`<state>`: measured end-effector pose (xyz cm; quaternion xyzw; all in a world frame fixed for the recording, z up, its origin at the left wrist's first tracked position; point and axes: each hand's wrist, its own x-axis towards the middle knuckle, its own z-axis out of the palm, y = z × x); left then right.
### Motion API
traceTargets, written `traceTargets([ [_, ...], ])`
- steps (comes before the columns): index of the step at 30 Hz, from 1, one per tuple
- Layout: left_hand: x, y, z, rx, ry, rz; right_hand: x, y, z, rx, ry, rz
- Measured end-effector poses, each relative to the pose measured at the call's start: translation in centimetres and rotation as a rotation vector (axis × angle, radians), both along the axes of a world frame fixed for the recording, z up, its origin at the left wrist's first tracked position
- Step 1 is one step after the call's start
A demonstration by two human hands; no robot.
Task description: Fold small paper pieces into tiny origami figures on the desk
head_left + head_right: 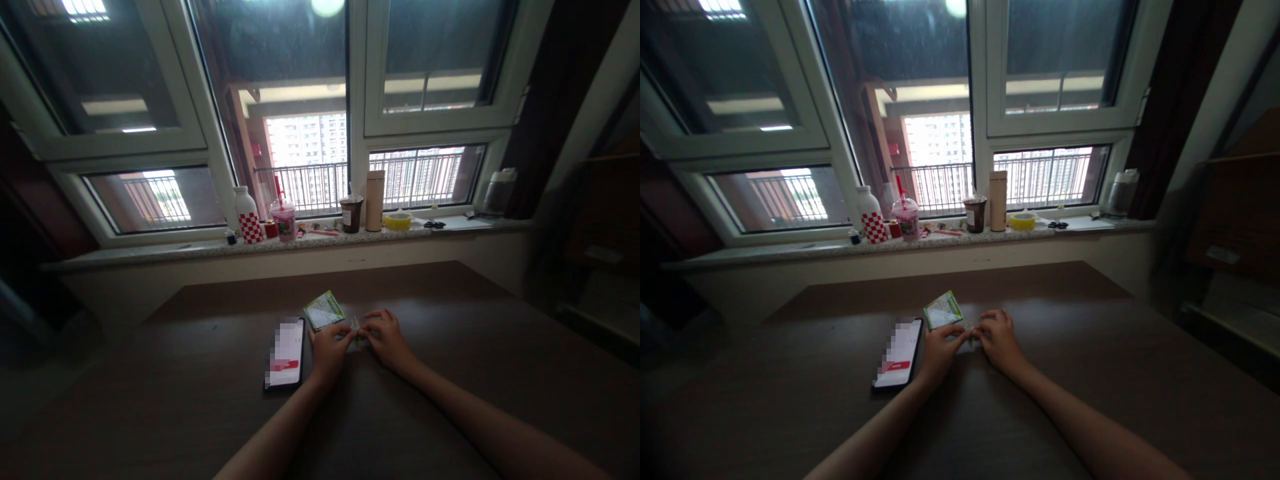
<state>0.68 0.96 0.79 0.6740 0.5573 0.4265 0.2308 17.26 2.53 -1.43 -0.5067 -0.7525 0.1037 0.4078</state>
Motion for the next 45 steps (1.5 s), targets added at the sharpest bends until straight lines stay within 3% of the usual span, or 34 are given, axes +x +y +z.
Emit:
traceTargets([
  [11,0.4,-0.2,0.0,0.058,0.081,-0.022,-0.1,0.0,0.3,-0.057,0.102,0.01],
  [24,0.8,-0.1,0.0,0.07,0.084,-0.033,-1.0,-0.3,0.3,0.004,0.089,-0.114],
  [37,0.5,-0.6,0.5,0.026,0.021,0.019,0.5,0.9,-0.8,-0.118,0.331,0.041],
  [45,0.3,-0.6,0.6,0.032,-0.029,0.038,0.4,0.6,0.0,-0.102,0.357,0.092],
])
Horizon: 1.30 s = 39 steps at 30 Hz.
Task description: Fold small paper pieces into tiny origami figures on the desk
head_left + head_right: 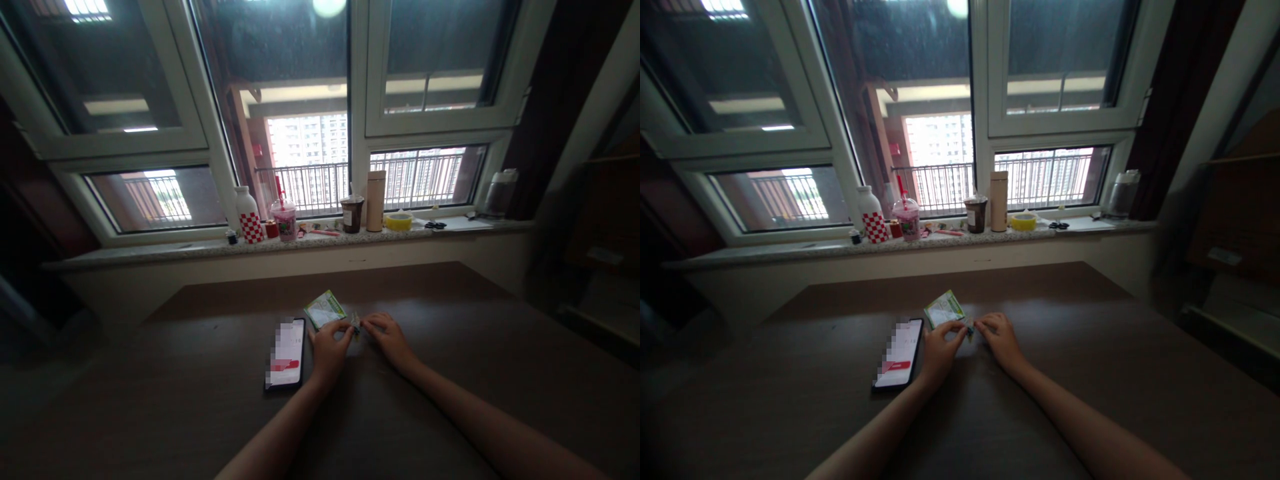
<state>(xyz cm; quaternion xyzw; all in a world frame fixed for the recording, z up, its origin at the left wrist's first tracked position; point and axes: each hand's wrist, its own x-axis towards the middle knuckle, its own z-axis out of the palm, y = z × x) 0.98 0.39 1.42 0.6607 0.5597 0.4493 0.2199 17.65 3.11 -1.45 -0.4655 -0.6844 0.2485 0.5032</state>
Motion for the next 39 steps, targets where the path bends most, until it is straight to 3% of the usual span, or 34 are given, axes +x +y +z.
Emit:
traceTargets([
  [16,0.3,-0.2,0.4,-0.066,0.051,-0.034,-0.3,-0.4,0.7,0.057,-0.07,0.043],
  [26,0.4,0.0,-0.2,0.048,0.056,-0.027,-0.5,-0.9,1.1,0.103,-0.096,0.052],
  [39,0.2,-0.1,0.0,-0.016,0.045,-0.011,0.3,0.3,0.0,0.014,-0.05,-0.007],
])
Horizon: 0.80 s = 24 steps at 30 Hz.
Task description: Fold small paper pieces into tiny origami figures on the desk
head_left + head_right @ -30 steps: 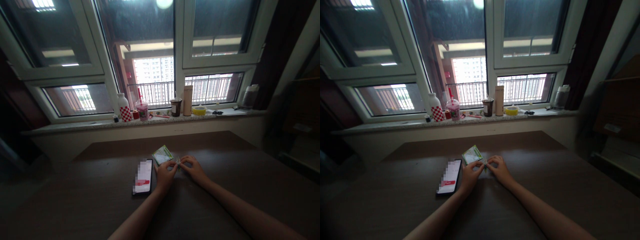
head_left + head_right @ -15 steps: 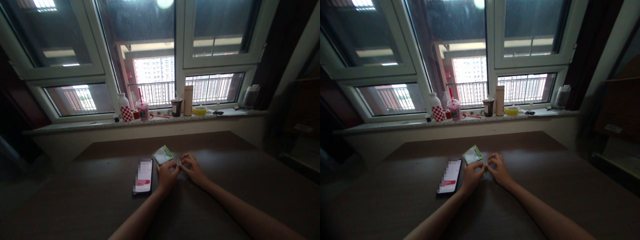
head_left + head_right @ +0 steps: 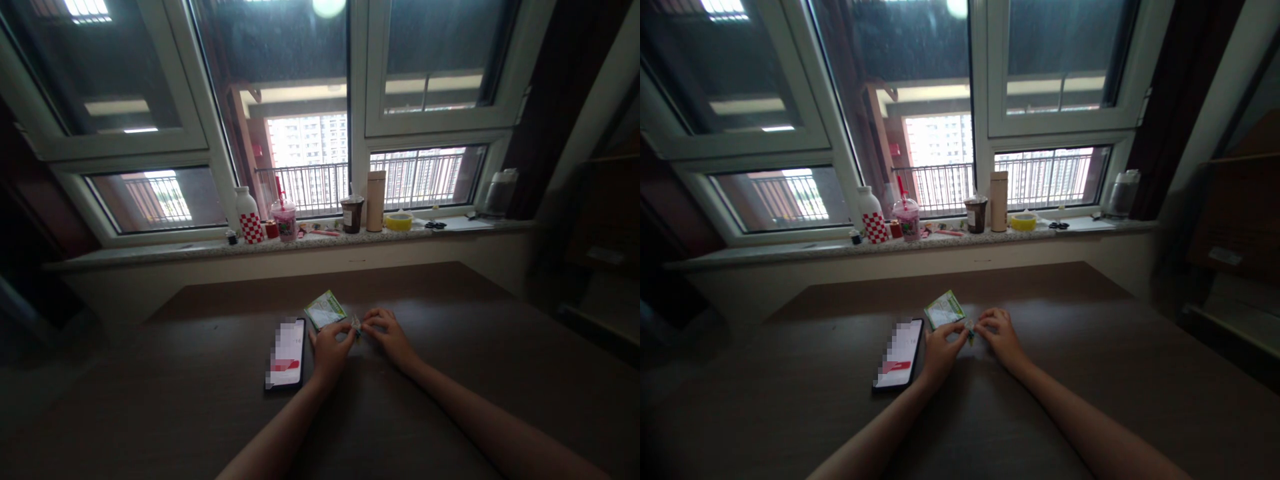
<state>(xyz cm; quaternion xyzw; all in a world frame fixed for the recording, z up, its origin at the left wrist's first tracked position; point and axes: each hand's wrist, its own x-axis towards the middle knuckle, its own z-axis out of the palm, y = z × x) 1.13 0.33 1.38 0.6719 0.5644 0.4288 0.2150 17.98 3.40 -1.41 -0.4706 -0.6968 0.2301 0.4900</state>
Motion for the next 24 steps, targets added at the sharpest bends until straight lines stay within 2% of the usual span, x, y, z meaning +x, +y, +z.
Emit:
traceTargets([
  [13,0.32,-0.26,-0.06,-0.008,-0.005,-0.007,-0.69,-0.64,0.29,0.11,-0.07,-0.024],
  [24,-0.02,0.01,-0.1,-0.002,-0.003,-0.005,-0.32,-0.55,0.34,0.099,-0.078,0.015],
])
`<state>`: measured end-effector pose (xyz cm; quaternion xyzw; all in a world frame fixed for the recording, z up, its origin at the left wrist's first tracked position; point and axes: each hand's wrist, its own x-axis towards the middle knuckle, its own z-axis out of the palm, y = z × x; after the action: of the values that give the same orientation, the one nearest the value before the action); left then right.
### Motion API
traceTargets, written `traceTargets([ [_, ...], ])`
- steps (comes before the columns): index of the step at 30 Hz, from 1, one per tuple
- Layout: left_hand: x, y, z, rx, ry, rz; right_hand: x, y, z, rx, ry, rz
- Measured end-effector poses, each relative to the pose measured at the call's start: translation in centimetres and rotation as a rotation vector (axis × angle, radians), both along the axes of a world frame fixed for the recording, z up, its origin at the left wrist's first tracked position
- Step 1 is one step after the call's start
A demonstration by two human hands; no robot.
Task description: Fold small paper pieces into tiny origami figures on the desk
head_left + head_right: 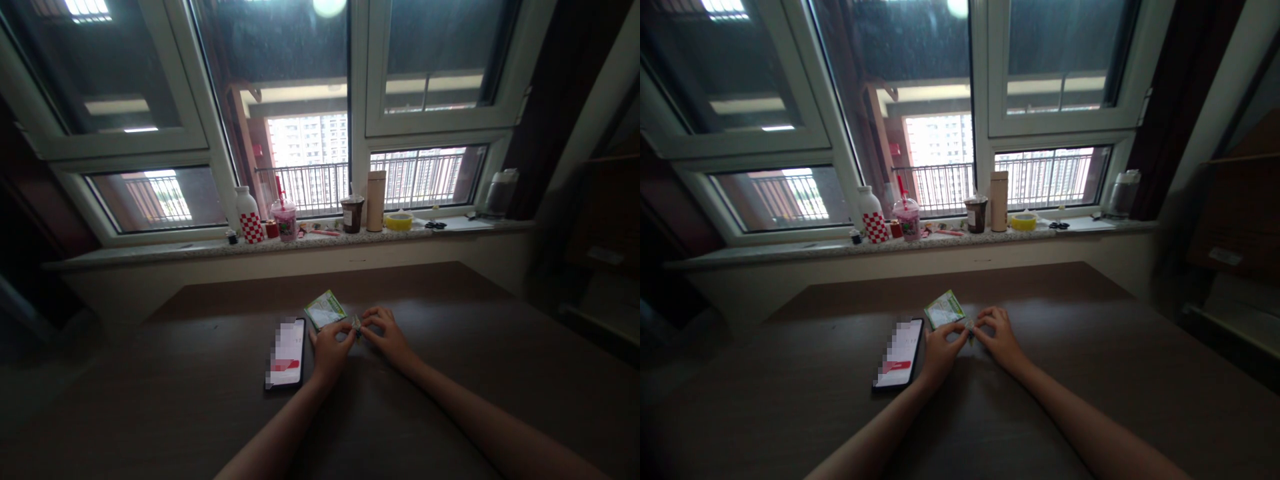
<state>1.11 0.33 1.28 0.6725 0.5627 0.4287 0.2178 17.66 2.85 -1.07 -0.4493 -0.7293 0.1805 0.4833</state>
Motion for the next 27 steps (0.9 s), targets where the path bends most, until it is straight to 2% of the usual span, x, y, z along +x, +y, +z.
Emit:
traceTargets([
  [6,0.2,0.0,-0.3,-0.01,0.009,0.009,-0.2,0.0,0.0,0.006,-0.024,0.035],
  [14,0.4,-0.2,0.2,0.018,0.046,0.005,-0.4,-0.3,0.2,-0.006,-0.024,0.071],
  [18,0.1,0.1,0.0,0.0,0.024,-0.024,-0.2,-0.1,0.1,-0.023,0.023,0.047],
  [27,-0.1,0.5,-0.8,-0.017,0.027,0.008,0.3,1.0,-0.9,-0.109,0.123,0.014],
])
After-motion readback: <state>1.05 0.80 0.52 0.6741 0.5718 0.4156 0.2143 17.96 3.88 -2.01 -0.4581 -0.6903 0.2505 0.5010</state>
